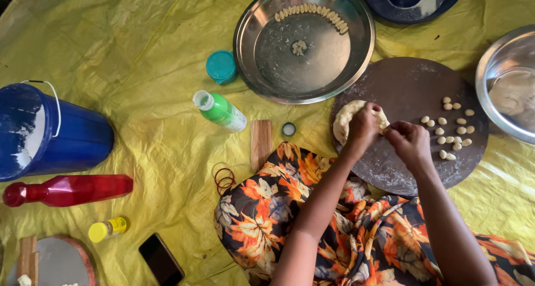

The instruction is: The person sits on a yellow tarp and repeatedly pinches off small pieces of dough from a larger lump, rolls them into balls between their palms, and places them on a wooden board. Later, the person uses a wooden grooved tool to press patterns into the dough balls.

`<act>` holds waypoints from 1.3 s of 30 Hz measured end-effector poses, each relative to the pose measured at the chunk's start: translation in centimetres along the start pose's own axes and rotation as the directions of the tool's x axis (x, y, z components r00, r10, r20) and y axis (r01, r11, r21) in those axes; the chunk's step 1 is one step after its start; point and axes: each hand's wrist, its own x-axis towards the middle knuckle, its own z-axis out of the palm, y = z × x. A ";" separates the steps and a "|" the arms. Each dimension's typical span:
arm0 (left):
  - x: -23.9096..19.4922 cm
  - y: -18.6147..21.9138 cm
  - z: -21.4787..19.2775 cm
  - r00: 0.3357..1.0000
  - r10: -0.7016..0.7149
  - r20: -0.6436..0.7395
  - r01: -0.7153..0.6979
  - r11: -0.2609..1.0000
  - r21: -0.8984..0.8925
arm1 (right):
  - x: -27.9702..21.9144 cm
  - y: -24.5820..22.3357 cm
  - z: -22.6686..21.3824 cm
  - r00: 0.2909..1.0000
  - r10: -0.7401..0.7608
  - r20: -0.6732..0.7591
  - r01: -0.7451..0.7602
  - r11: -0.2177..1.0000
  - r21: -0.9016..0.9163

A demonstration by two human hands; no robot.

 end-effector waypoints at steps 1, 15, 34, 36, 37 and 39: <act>0.2 -0.8 -0.2 0.999 -0.029 -0.043 0.028 0.999 -0.036 | 0.3 0.4 0.0 0.997 0.037 0.068 -0.054 0.965 0.256; 1.8 -3.0 -0.2 0.902 -0.366 0.229 0.360 0.344 -0.867 | 0.8 4.2 3.4 0.999 -0.007 0.051 0.047 0.554 -0.832; -0.6 4.9 1.3 0.923 -0.206 0.324 0.367 0.227 -0.902 | -8.1 -6.9 5.3 0.971 -0.205 -0.121 0.218 0.971 0.100; -1.5 5.4 1.4 0.916 -0.155 0.370 0.400 0.287 -0.871 | -7.3 -7.1 4.8 0.953 -0.263 -0.149 0.271 0.962 0.033; -2.1 6.1 1.6 0.924 -0.095 0.371 0.378 0.384 -0.842 | -6.1 -6.9 4.1 0.952 -0.247 -0.179 0.260 0.964 0.051; -3.9 8.1 1.7 0.903 -0.019 0.430 0.394 0.440 -0.807 | -3.0 -6.0 2.3 0.953 -0.130 -0.274 0.170 0.977 0.126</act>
